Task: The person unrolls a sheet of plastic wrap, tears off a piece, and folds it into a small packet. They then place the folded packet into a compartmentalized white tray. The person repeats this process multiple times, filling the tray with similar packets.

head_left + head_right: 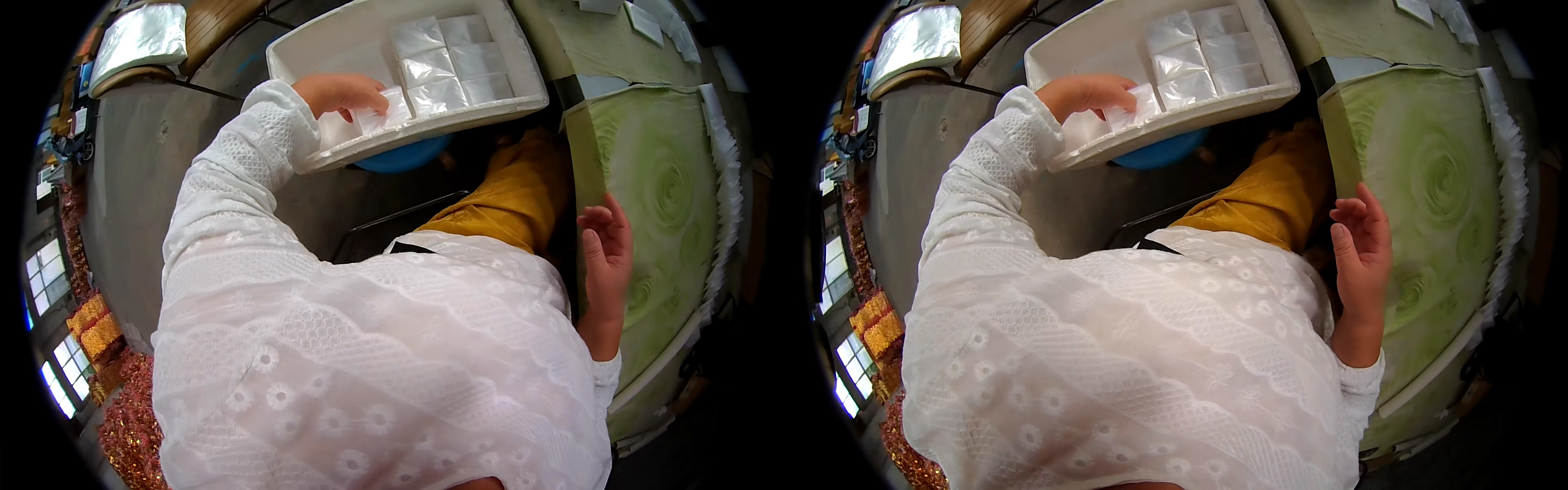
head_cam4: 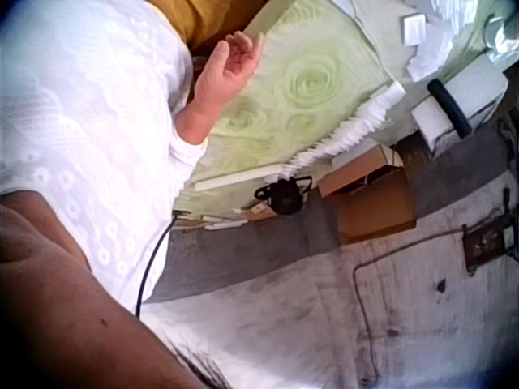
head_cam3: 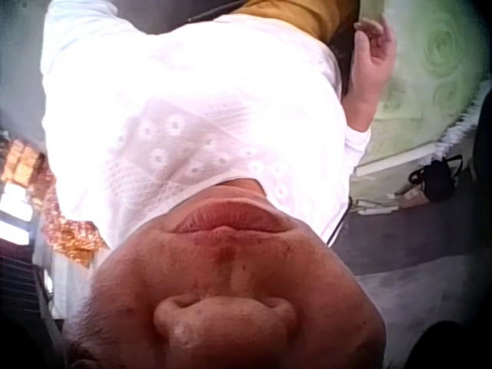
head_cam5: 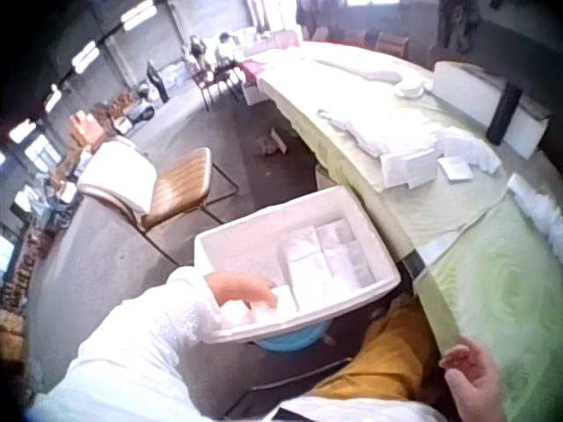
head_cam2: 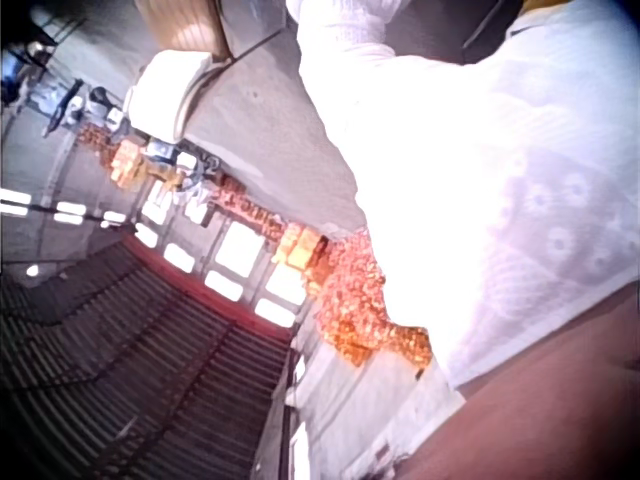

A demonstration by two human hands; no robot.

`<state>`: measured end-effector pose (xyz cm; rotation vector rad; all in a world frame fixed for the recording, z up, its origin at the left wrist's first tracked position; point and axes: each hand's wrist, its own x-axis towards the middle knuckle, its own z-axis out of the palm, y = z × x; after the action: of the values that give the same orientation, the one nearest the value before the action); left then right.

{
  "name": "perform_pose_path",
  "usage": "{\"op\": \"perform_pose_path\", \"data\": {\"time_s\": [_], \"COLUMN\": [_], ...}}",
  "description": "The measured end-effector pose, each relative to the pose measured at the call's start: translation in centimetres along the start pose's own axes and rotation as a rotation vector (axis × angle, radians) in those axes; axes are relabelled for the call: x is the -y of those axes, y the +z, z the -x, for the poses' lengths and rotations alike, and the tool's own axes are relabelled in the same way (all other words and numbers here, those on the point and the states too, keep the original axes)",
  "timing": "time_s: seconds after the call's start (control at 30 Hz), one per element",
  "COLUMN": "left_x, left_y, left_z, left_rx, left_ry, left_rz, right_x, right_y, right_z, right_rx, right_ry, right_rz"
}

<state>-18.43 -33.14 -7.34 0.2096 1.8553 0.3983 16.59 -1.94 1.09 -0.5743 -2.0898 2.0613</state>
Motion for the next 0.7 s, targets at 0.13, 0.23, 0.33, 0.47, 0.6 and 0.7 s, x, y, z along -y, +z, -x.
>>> {"op": "perform_pose_path", "data": {"time_s": [0.13, 0.23, 0.33, 0.47, 0.6, 0.7], "left_x": [0.2, -0.2, 0.4, 1.2, 1.0, -1.0], "left_y": [1.4, 1.5, 1.6, 2.6, 2.2, 1.2], "left_z": [-1.9, -0.4, -0.6, -1.1, -2.4, 1.3], "left_rx": [-0.056, -0.135, -0.017, 0.028, -0.041, -0.128], "left_ry": [0.135, 0.088, 0.082, 0.112, 0.074, 0.043], "left_rz": [-0.046, 0.132, 0.363, 0.476, 0.409, 0.324], "right_x": [0.3, 0.3, 0.0, -0.1, 0.3, 1.2], "right_y": [-0.1, -0.2, -0.3, -0.3, -0.4, -0.8], "right_z": [-0.8, -1.0, -0.7, -0.6, 0.0, 0.1], "right_rx": [0.015, 0.020, 0.020, 0.026, -0.018, -0.016], "right_ry": [-0.009, -0.005, 0.001, -0.004, 0.025, 0.024], "right_rz": [-0.014, -0.025, -0.017, -0.021, -0.025, -0.131]}}
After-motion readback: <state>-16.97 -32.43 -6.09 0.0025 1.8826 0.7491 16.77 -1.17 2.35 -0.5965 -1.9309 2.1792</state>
